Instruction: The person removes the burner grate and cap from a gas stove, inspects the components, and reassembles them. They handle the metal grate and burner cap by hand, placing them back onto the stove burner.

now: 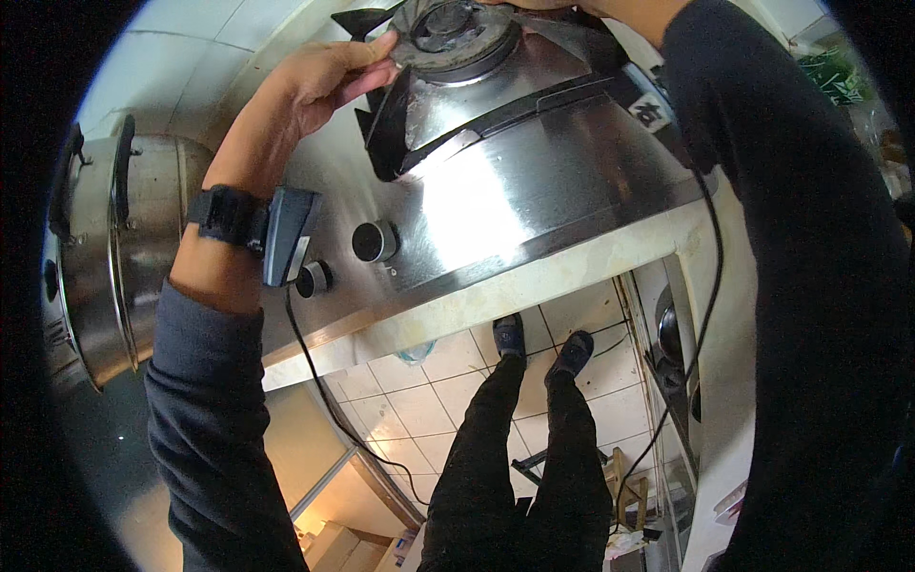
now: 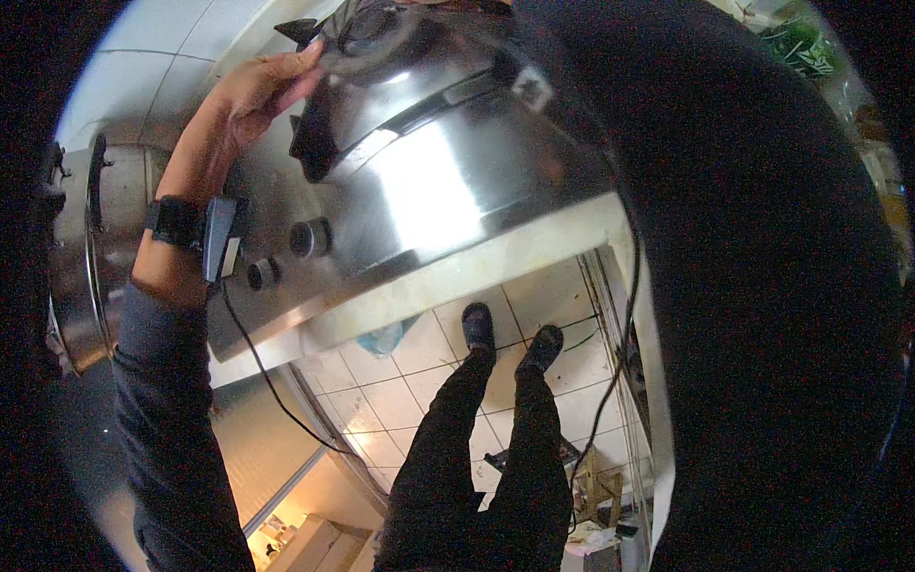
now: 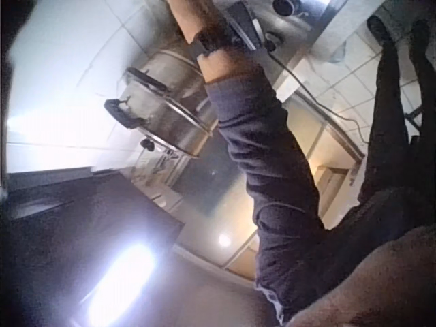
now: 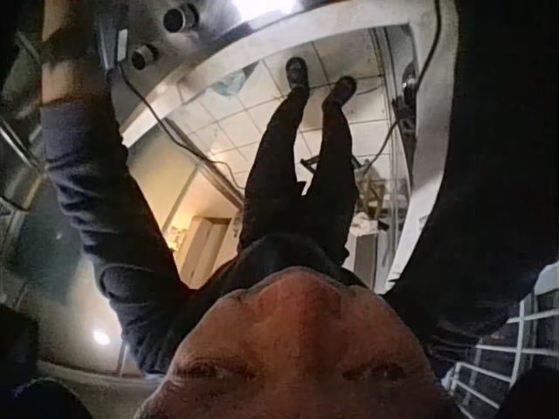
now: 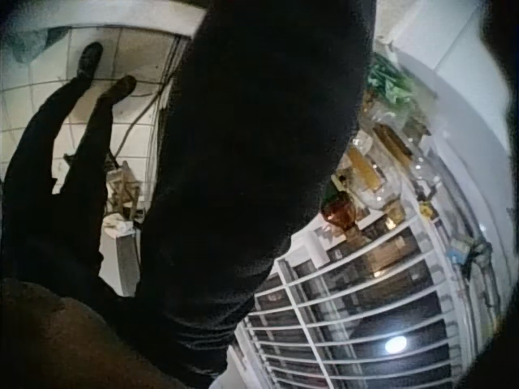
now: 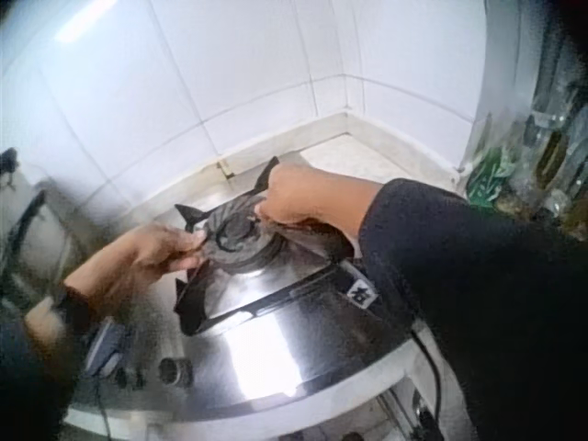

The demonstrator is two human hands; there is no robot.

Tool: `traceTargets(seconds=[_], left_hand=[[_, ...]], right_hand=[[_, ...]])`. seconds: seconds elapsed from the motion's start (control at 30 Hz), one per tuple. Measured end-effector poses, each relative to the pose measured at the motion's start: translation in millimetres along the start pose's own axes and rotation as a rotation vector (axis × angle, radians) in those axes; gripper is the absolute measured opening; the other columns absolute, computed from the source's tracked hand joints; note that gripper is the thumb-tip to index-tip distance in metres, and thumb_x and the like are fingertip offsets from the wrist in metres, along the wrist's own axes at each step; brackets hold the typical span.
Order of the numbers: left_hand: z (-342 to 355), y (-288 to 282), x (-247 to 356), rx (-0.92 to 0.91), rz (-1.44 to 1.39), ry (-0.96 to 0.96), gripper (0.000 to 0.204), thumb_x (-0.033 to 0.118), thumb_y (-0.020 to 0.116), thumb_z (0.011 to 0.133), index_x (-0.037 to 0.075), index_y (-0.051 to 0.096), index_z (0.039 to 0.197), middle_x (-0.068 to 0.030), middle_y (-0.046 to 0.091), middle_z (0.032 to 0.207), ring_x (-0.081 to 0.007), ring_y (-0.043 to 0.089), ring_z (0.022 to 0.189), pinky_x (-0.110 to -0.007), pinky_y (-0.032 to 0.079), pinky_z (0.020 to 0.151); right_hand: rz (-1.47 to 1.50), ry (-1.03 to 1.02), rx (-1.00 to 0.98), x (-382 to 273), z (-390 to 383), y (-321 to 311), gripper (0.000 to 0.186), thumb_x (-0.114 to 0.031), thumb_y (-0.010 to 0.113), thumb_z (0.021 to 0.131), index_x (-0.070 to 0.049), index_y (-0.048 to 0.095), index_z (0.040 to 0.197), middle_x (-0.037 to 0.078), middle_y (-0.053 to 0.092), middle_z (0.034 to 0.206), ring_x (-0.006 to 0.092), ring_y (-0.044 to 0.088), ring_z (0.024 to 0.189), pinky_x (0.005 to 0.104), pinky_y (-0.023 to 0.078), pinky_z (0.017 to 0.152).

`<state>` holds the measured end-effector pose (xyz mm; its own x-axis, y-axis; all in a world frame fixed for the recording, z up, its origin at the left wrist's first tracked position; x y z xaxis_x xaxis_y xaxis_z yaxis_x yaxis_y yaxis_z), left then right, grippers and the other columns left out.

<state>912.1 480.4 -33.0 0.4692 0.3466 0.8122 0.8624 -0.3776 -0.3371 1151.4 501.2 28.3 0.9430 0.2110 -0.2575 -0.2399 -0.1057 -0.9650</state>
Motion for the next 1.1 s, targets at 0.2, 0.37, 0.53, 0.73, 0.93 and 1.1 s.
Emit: traceTargets(seconds=[0.2,0.37,0.53,0.73,0.93,1.1], left_hand=[[4,10,-5,-0.105,0.029,0.048,0.046,0.053,0.076,0.097,0.010,0.075,0.115,0.0034,0.071,0.107,-0.0060,0.065,0.096,-0.021,0.056,0.090],[12,17,-9,-0.083,-0.418,0.061,0.028,0.020,0.074,0.103,-0.008,0.075,0.106,-0.0155,0.078,0.107,-0.0237,0.076,0.091,-0.032,0.066,0.076],[-21,8,25,0.569,0.266,0.191,0.029,0.029,0.087,0.091,0.001,0.081,0.093,-0.0121,0.080,0.082,-0.0359,0.078,0.083,-0.045,0.060,0.069],[-42,30,12,0.698,0.068,0.258,0.032,0.019,0.082,0.088,-0.001,0.079,0.112,-0.0208,0.078,0.109,-0.0362,0.077,0.106,-0.041,0.062,0.095],[-76,30,4,0.487,0.350,0.537,0.036,0.006,0.077,0.080,0.011,0.082,0.115,-0.0185,0.079,0.108,-0.0382,0.076,0.105,-0.043,0.062,0.094],[-85,54,-2,0.358,0.383,0.718,0.057,0.001,0.058,0.083,0.013,0.072,0.137,-0.0235,0.075,0.119,-0.0431,0.072,0.111,-0.048,0.056,0.102]], right_hand=[[-0.002,-0.056,0.028,-16,-37,-49,0.055,-0.046,0.077,0.093,0.006,0.077,0.111,0.031,0.074,0.112,0.0441,0.072,0.109,0.0482,0.058,0.093],[0.051,-0.494,0.054,-62,-49,-34,0.086,-0.045,0.088,0.085,0.004,0.055,0.148,0.032,0.059,0.145,0.0421,0.059,0.134,0.0453,0.048,0.111],[0.152,-0.771,-0.024,-90,-37,-7,0.078,-0.030,0.092,0.080,-0.012,0.060,0.149,0.016,0.069,0.140,0.0320,0.066,0.128,0.0393,0.051,0.111],[0.013,-0.506,-0.362,-58,-18,8,0.111,-0.036,0.098,0.073,-0.015,0.038,0.163,0.020,0.052,0.160,0.0332,0.049,0.150,0.0416,0.035,0.127],[-0.084,-0.542,-0.229,-71,-14,12,0.107,-0.035,0.098,0.072,0.000,0.043,0.158,0.022,0.059,0.150,0.0340,0.057,0.140,0.0400,0.042,0.121],[-0.081,-0.496,-0.274,-69,-25,11,0.107,-0.036,0.098,0.073,0.000,0.043,0.157,0.022,0.058,0.151,0.0318,0.057,0.140,0.0391,0.042,0.121]])
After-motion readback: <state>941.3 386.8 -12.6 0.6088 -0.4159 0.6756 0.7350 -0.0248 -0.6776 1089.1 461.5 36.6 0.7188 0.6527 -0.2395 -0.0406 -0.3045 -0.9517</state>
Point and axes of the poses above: each hand's wrist, its own z-axis towards the middle knuckle, its own y-axis out of the palm, x = y × z, the point moved 8 cm from there along z, towards the middle knuckle
